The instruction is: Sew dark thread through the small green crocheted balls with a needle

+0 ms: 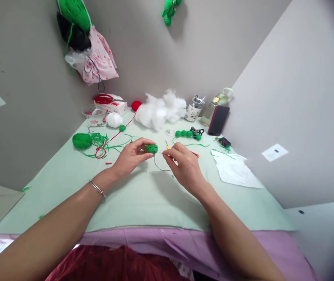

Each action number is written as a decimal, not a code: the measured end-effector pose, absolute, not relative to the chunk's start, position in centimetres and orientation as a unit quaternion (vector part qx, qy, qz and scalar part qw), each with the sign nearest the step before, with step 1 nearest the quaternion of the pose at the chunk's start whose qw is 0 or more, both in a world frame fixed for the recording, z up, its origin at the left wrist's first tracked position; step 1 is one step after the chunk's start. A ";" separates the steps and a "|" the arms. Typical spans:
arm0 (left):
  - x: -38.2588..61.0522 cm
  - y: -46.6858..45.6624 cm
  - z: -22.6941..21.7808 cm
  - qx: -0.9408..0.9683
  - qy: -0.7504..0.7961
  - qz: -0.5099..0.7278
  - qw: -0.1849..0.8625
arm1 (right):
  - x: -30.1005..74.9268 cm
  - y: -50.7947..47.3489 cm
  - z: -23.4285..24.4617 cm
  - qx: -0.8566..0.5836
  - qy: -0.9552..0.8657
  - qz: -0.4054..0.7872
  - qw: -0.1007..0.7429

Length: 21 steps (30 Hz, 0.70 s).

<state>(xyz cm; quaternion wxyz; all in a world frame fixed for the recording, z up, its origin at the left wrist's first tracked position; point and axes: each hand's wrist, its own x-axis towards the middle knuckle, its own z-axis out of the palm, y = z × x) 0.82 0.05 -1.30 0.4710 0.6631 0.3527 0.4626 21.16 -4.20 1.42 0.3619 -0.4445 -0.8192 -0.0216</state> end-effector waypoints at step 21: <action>1.5 -0.7 -0.9 0.622 0.347 0.426 0.558 | 22.0 -2.4 0.4 -0.426 -0.714 0.370 0.414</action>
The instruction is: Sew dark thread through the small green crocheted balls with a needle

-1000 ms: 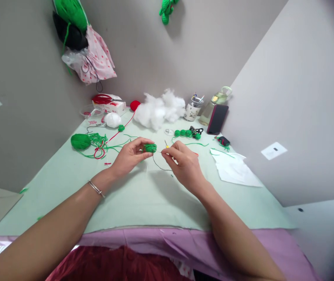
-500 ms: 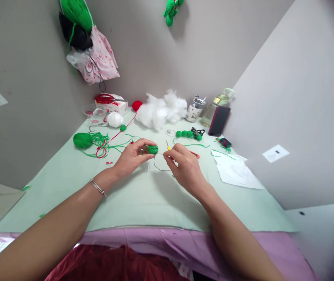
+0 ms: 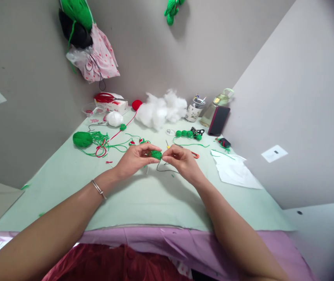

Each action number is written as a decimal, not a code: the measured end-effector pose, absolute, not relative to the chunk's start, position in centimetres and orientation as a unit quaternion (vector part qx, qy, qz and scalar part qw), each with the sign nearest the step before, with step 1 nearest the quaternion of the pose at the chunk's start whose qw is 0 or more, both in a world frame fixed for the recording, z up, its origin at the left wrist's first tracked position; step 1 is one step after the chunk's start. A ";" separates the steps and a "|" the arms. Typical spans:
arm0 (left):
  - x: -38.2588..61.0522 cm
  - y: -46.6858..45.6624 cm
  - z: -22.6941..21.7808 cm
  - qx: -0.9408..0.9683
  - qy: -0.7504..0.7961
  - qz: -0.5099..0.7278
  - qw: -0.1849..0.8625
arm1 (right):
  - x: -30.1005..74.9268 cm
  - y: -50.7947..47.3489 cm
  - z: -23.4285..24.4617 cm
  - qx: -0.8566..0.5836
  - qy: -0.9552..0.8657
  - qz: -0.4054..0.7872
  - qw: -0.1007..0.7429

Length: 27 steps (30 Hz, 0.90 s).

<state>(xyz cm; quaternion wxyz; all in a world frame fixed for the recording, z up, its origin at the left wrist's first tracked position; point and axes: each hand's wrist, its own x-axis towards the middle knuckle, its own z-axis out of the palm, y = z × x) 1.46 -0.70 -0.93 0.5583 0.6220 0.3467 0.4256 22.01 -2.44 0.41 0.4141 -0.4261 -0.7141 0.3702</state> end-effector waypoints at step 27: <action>2.1 -0.8 -1.2 0.610 0.344 0.497 0.512 | 21.5 -2.7 1.1 -0.487 -0.649 0.317 0.492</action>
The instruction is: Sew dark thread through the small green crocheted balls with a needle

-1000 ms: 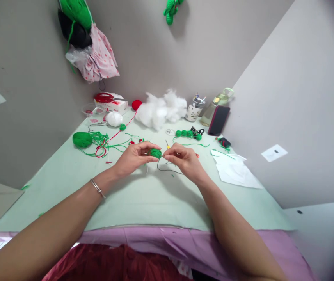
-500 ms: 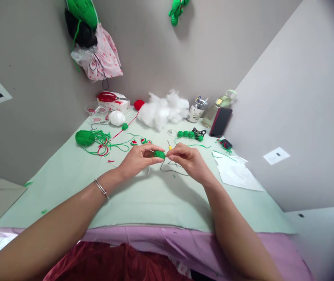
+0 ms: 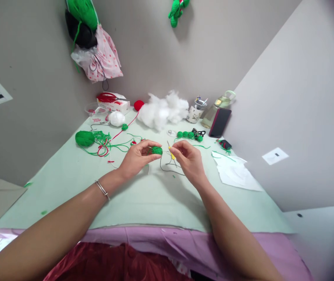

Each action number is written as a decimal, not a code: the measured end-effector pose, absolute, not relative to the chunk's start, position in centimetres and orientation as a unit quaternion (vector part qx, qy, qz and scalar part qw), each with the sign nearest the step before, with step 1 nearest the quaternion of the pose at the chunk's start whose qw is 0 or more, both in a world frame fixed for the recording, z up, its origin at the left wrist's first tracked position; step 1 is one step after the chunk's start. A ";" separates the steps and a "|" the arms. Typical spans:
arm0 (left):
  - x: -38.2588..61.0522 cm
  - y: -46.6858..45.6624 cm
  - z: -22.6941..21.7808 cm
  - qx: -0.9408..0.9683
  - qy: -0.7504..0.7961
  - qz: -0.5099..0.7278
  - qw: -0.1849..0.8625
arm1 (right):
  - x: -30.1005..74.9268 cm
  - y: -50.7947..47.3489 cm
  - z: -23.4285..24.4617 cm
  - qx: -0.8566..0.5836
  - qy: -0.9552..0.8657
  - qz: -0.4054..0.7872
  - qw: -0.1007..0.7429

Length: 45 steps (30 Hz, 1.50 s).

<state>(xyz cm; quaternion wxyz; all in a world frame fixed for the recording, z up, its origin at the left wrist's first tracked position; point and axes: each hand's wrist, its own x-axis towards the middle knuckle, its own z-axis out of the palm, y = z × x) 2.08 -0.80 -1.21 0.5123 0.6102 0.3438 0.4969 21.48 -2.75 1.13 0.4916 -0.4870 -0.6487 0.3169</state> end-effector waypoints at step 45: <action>1.5 -0.3 -2.1 0.670 0.355 0.493 0.427 | 22.0 -3.0 0.2 -0.496 -0.751 0.233 0.369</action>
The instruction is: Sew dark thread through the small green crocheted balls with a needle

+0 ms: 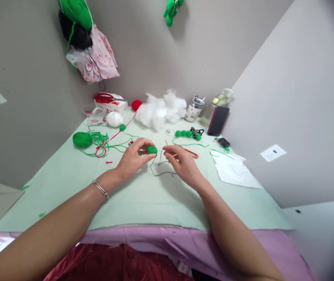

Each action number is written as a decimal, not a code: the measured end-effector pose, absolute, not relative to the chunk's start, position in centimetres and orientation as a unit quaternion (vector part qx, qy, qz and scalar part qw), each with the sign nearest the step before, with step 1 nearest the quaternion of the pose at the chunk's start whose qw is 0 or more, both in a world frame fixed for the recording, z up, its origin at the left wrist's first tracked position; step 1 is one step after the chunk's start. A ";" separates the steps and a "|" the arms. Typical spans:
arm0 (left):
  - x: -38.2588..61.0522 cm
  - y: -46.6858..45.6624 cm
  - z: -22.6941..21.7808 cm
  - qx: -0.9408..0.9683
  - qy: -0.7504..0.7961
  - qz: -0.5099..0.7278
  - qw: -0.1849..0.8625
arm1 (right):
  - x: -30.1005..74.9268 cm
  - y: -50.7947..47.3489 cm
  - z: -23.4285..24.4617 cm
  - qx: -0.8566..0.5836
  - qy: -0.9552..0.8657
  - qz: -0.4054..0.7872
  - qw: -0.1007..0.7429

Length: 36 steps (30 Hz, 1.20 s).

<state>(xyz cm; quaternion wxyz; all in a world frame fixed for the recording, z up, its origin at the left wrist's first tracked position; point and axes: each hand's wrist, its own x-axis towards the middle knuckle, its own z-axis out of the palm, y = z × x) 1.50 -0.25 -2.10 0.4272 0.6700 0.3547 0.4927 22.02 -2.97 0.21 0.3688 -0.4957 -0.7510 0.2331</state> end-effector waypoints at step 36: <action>2.1 -0.9 -2.9 0.786 0.340 0.366 0.363 | 20.6 -3.7 0.8 -0.417 -0.812 0.098 0.396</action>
